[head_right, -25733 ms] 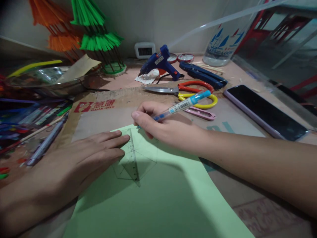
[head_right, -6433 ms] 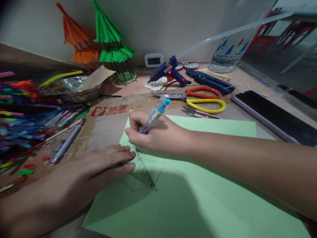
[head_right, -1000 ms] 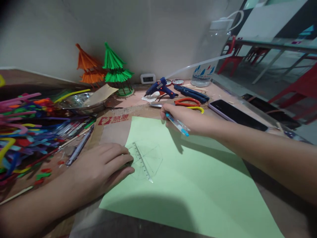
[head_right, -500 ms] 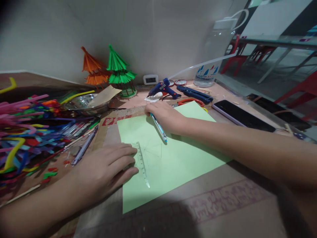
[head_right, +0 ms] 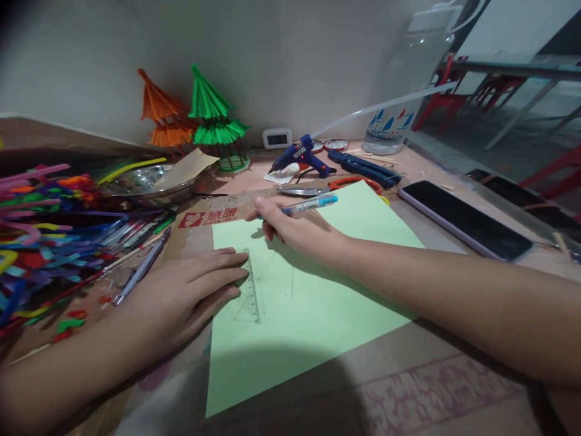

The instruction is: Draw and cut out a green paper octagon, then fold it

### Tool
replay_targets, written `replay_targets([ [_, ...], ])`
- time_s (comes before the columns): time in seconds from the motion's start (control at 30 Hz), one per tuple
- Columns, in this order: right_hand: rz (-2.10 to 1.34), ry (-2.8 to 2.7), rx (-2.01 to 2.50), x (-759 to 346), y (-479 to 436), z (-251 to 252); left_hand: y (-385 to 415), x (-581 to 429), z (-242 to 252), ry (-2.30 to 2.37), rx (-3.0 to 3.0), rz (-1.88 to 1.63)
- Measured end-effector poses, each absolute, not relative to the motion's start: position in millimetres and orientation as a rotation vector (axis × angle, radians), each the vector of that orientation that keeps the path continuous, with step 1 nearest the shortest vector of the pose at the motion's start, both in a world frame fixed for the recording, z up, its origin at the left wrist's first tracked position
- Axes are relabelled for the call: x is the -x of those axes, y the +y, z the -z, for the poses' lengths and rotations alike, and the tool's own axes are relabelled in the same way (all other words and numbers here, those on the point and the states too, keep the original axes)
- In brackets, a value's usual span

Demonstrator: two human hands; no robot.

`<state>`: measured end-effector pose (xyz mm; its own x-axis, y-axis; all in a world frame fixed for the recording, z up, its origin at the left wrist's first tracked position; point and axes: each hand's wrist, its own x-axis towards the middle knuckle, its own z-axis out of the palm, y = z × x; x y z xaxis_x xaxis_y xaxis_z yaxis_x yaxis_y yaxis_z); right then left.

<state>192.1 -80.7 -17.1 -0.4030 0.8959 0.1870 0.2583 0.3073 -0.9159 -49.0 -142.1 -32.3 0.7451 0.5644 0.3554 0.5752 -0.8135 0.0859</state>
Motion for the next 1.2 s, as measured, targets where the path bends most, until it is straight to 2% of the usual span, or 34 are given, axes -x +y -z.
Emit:
replay_targets([
  [1.2, -1.192, -1.887, 1.12, -189.7, -85.2, 8.8, -145.1, 46.3, 28.6, -0.946, 2.9, 0.543],
])
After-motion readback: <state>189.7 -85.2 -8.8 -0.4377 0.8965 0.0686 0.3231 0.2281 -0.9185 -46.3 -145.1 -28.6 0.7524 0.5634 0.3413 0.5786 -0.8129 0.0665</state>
